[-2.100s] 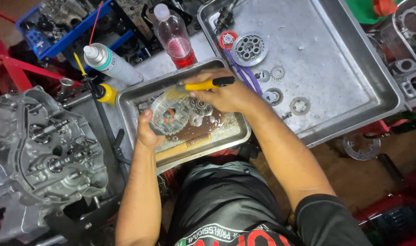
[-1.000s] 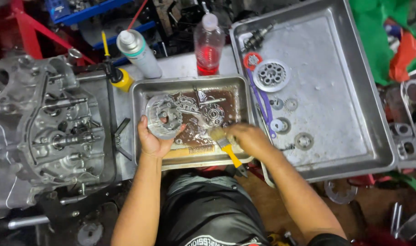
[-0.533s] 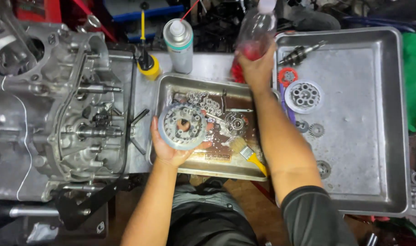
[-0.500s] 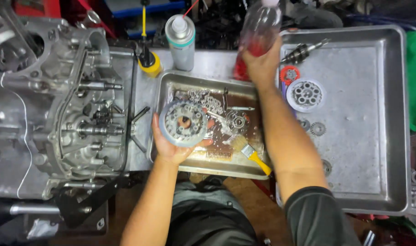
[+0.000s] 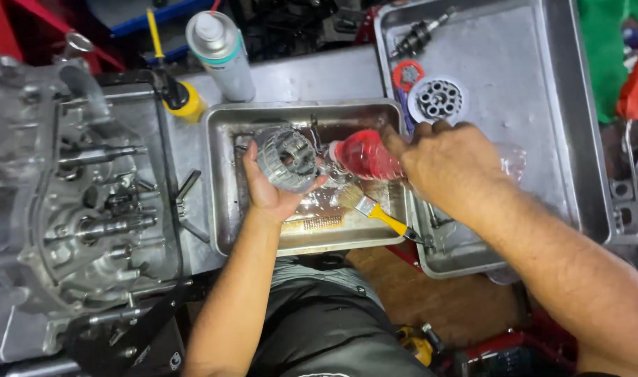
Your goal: Cleaning and inspecting a motorcycle clutch hub using cleaning fluid, a brush, and a screwdriver
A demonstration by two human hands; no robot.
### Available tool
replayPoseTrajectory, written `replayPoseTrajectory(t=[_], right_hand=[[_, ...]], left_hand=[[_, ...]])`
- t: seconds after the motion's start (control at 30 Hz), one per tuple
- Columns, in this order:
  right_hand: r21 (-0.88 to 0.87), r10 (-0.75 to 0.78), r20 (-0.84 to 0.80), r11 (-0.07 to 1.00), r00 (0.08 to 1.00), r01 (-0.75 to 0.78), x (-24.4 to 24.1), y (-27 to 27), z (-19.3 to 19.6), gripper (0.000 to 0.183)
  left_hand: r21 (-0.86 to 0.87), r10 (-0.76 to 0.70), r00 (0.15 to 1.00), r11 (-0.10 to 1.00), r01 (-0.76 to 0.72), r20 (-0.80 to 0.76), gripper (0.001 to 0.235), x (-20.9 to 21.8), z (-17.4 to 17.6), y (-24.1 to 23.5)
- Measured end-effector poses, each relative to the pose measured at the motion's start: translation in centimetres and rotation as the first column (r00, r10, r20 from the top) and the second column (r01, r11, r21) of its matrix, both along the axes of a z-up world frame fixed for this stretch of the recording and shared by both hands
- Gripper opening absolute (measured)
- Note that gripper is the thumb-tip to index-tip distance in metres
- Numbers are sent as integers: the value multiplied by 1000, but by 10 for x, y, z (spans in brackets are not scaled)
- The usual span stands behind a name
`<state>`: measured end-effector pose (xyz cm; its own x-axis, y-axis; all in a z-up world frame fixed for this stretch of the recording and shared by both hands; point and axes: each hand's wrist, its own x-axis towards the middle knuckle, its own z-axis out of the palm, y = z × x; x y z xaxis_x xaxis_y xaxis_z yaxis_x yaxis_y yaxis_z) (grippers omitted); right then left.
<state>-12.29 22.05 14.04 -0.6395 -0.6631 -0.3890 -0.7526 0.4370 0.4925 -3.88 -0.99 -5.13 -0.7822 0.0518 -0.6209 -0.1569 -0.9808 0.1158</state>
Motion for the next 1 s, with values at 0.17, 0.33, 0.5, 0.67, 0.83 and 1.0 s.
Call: replayPoseTrajectory(t=[0.17,0.33,0.5,0.67,0.83,1.0], right_hand=[[12,-44,-32,999,999,45,6,6,20,61],[45,-8,-80,999,997,12,13,17,22,73],[23,-33,-92,999,995,35,16,25,26,66],[-18,-35,-104,999,994,33,24,21,45,72],[437,-214,171,892,962,120,29,-20,100,113],[400,-80,98,916,992,34,34,-13,96,124]], left_hand=[[-8,-81,996,997,82,25,89,-4,-1,11],[22,-91,995,996,90,35,87,0,3,14],[-2,-111,994,994,111,-24,86,0,-3,17],[83,-44,990,995,56,-130,80,-2,-4,13],[44,-90,905,992,119,-416,80,-3,-10,4],[62,-155,876,977,205,-458,86,-10,-16,0]])
